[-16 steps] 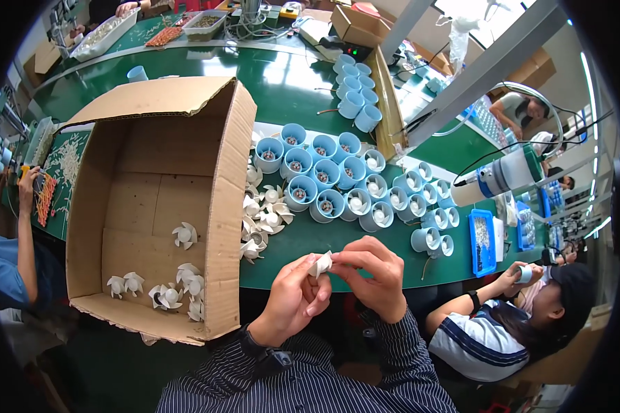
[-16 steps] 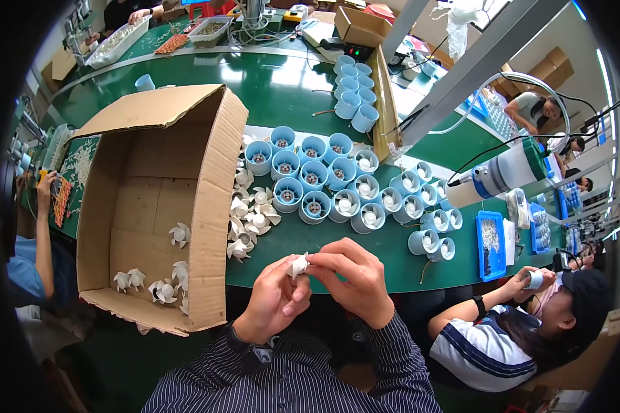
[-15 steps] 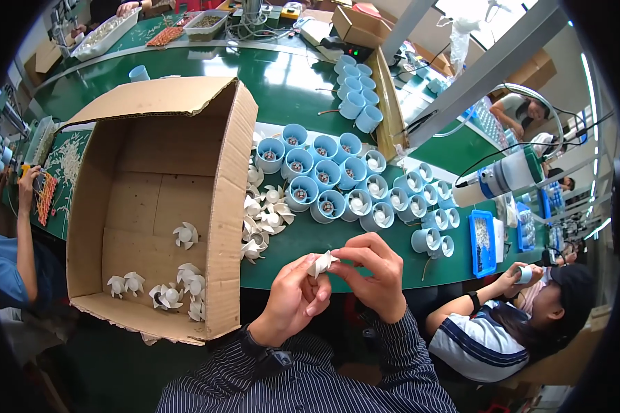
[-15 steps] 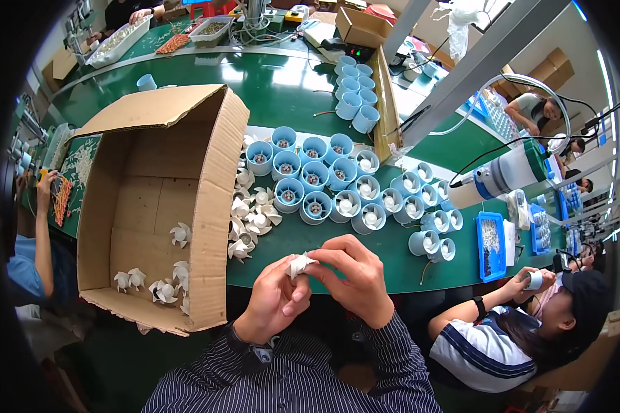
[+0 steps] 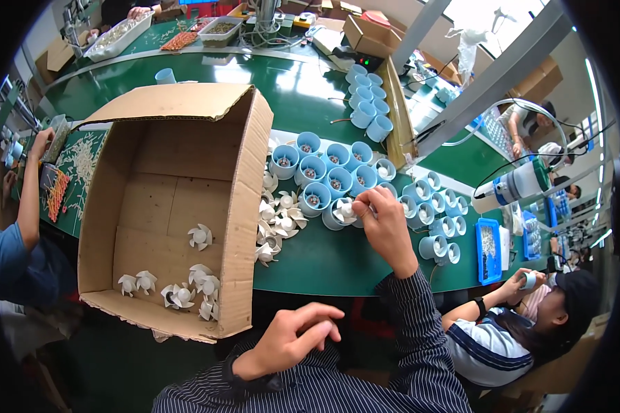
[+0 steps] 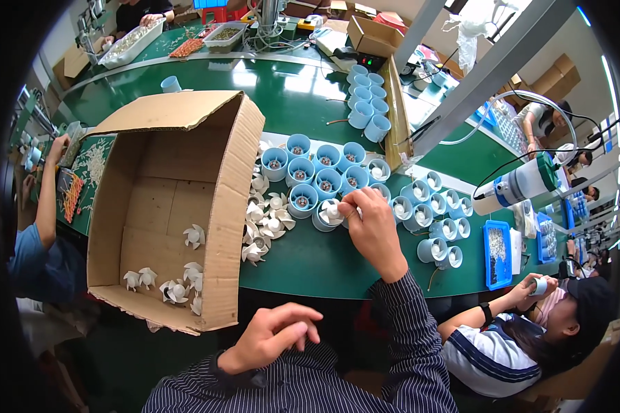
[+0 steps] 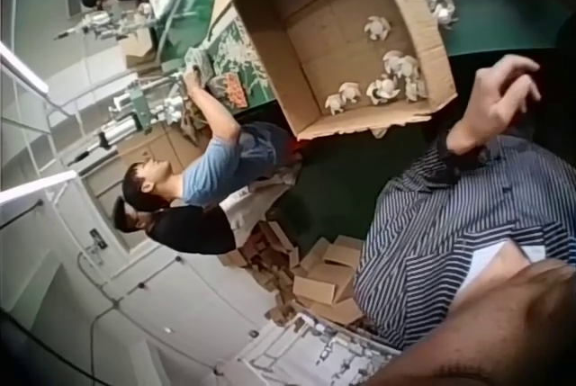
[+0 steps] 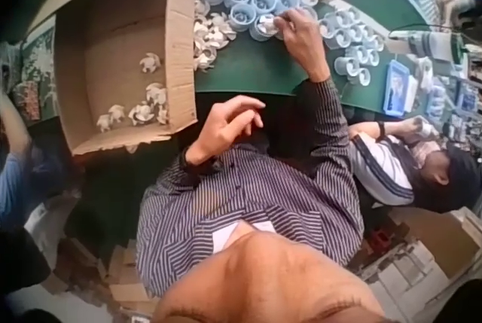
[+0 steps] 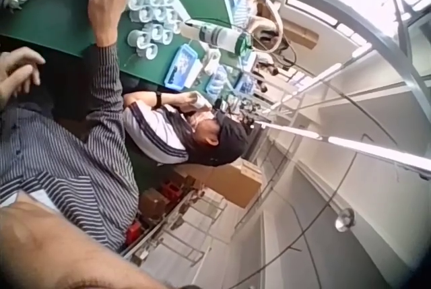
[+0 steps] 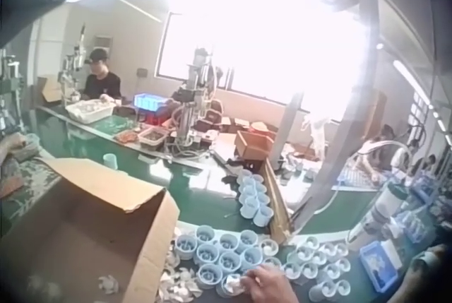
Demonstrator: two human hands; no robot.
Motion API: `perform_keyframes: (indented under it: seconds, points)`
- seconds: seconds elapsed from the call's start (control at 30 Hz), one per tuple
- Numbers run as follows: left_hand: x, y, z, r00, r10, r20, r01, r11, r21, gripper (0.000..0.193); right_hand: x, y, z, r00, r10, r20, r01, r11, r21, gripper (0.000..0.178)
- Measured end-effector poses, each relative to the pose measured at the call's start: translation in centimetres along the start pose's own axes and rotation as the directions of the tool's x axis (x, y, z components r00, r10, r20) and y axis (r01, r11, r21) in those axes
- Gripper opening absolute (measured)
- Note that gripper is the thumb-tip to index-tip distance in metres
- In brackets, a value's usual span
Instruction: The person applies glue to the interior of blue fan housings using a dispenser, then picks up white fan blades from a cardboard box and presses them into the housings.
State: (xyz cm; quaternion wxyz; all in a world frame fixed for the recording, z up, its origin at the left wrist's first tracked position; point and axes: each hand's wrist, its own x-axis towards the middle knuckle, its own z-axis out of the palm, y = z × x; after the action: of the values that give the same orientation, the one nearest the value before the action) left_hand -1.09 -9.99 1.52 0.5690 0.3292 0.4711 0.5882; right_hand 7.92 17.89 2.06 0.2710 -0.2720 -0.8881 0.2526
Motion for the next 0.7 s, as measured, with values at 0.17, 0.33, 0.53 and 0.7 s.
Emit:
perform_keyframes:
  seconds: [0.17, 0.33, 0.53, 0.7]
  points:
    - [-5.7, 3.9, -3.2, 0.962, 0.187, 0.199, -0.217, 0.966, 0.140, 0.032, 0.6, 0.0, -0.3, 0.988, -0.066, 0.138, 0.081, 0.991, -0.110, 0.014]
    - [-9.7, 8.8, -7.1, 0.975, 0.167, 0.144, -0.195, 0.958, 0.209, 0.032, 1.0, -0.1, 0.0, 0.984, -0.085, 0.153, 0.106, 0.985, -0.134, 0.013]
    - [-10.5, 12.6, -10.6, 0.941, 0.298, -0.163, -0.175, 0.836, 0.521, 0.036, 1.2, -1.1, -0.7, 0.983, -0.099, 0.157, 0.121, 0.983, -0.136, 0.011]
    - [-7.9, 15.0, -14.1, 0.993, 0.010, -0.115, 0.111, 0.182, 0.977, 0.054, 1.1, -1.8, -0.4, 0.970, -0.155, 0.189, 0.199, 0.949, -0.243, 0.010]
